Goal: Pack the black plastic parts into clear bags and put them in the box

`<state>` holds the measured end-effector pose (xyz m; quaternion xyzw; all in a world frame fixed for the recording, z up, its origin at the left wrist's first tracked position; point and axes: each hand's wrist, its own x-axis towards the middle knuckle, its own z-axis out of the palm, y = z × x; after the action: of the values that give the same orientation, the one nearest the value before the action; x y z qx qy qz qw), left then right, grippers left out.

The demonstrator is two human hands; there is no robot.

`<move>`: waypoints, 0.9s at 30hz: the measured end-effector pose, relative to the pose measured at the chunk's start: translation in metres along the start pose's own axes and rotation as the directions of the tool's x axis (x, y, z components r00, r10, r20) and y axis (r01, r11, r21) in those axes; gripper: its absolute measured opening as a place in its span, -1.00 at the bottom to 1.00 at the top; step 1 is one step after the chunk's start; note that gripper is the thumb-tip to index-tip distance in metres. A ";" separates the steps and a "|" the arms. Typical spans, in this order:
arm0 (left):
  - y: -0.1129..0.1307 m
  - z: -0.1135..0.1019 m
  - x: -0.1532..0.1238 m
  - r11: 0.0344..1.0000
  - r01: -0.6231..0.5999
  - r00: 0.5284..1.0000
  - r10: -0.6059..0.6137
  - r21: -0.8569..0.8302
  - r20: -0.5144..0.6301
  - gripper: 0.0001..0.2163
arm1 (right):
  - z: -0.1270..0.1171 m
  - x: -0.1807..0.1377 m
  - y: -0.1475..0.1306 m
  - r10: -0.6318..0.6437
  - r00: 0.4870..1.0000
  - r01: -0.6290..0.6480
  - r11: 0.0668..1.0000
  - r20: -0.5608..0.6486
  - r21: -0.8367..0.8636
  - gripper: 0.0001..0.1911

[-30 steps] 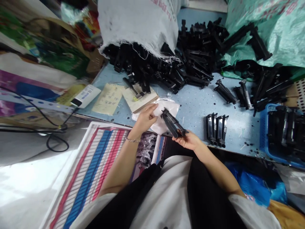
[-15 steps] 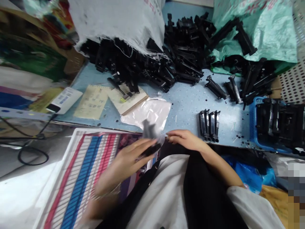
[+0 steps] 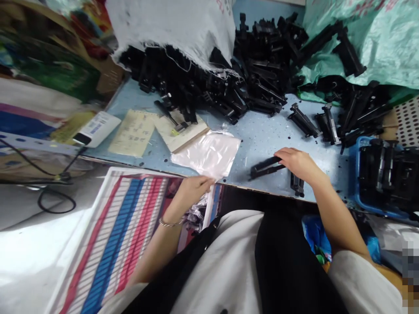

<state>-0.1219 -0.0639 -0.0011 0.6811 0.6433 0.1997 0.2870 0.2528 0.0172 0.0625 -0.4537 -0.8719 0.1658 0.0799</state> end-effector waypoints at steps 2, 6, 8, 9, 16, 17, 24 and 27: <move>0.029 0.007 0.023 0.986 -0.067 0.981 0.093 0.151 -0.173 -0.73 | 0.005 0.007 -0.009 0.107 0.993 -0.097 0.981 -0.049 0.170 -0.67; 0.049 0.022 0.069 0.949 -0.078 0.970 0.144 0.306 -0.197 -0.81 | 0.033 0.020 -0.027 0.372 0.927 -0.278 0.775 -0.054 0.567 -0.66; 0.041 0.020 0.083 0.976 -0.065 0.977 0.104 0.206 -0.186 -0.89 | 0.047 0.023 -0.036 0.451 0.892 -0.304 0.588 0.007 0.749 -0.64; 0.035 0.017 0.087 0.993 -0.042 0.981 0.063 0.114 -0.184 -0.91 | 0.053 0.025 -0.040 0.464 0.884 -0.302 0.477 0.055 0.825 -0.63; 0.012 -0.006 0.084 0.908 0.147 0.971 -0.209 -0.393 -0.119 -0.86 | 0.065 0.055 -0.074 0.323 0.923 -0.205 -0.046 0.209 0.978 -0.66; 0.014 -0.005 0.082 0.912 0.139 0.969 -0.205 -0.386 -0.136 -0.89 | 0.065 0.060 -0.078 0.307 0.929 -0.196 -0.072 0.208 0.978 -0.67; 0.020 -0.002 0.081 0.943 0.070 0.988 -0.111 -0.326 -0.108 -0.86 | 0.068 0.071 -0.087 0.293 0.928 -0.195 -0.148 0.231 0.970 -0.72; 0.014 -0.005 0.086 0.897 0.051 0.985 -0.119 -0.440 -0.128 -0.80 | 0.069 0.070 -0.087 0.283 0.930 -0.181 -0.206 0.235 0.962 -0.75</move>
<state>-0.1064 0.0223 0.0035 0.5539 0.6316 0.3766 0.3905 0.1256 0.0132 0.0288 -0.3915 -0.3374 0.7613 0.3916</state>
